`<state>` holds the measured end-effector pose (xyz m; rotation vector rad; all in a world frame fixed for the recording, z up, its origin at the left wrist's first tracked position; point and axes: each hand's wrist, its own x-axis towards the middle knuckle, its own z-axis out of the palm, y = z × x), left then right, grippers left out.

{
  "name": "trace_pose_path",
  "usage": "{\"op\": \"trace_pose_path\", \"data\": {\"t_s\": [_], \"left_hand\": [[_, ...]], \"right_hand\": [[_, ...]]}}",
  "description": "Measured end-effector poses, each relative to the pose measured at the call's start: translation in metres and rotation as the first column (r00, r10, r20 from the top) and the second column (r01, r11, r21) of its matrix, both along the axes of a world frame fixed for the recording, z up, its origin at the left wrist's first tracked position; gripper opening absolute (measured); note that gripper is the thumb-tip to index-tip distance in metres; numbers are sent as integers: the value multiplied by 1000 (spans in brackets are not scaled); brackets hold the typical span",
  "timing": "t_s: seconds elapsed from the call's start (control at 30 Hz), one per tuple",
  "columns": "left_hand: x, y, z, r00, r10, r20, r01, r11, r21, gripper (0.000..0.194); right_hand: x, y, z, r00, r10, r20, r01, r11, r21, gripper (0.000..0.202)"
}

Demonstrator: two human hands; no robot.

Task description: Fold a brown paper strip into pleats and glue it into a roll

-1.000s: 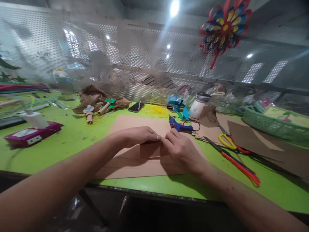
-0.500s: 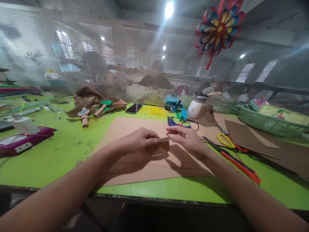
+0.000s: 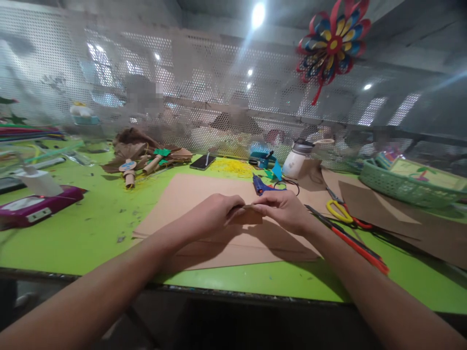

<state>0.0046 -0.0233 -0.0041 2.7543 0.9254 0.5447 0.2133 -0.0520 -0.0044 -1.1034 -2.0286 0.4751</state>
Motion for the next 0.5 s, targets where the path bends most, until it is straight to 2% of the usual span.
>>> {"op": "trace_pose_path", "data": {"t_s": [0.13, 0.3, 0.5], "left_hand": [[-3, 0, -4, 999, -29, -15, 30, 997, 70, 18], [-4, -4, -5, 999, -43, 1, 43, 994, 96, 14], [-1, -4, -6, 996, -79, 45, 75, 994, 82, 18]], "right_hand": [[1, 0, 1, 999, 32, 22, -32, 999, 34, 15], [1, 0, -1, 996, 77, 49, -77, 997, 0, 17], [0, 3, -6, 997, 68, -30, -67, 997, 34, 15]]}}
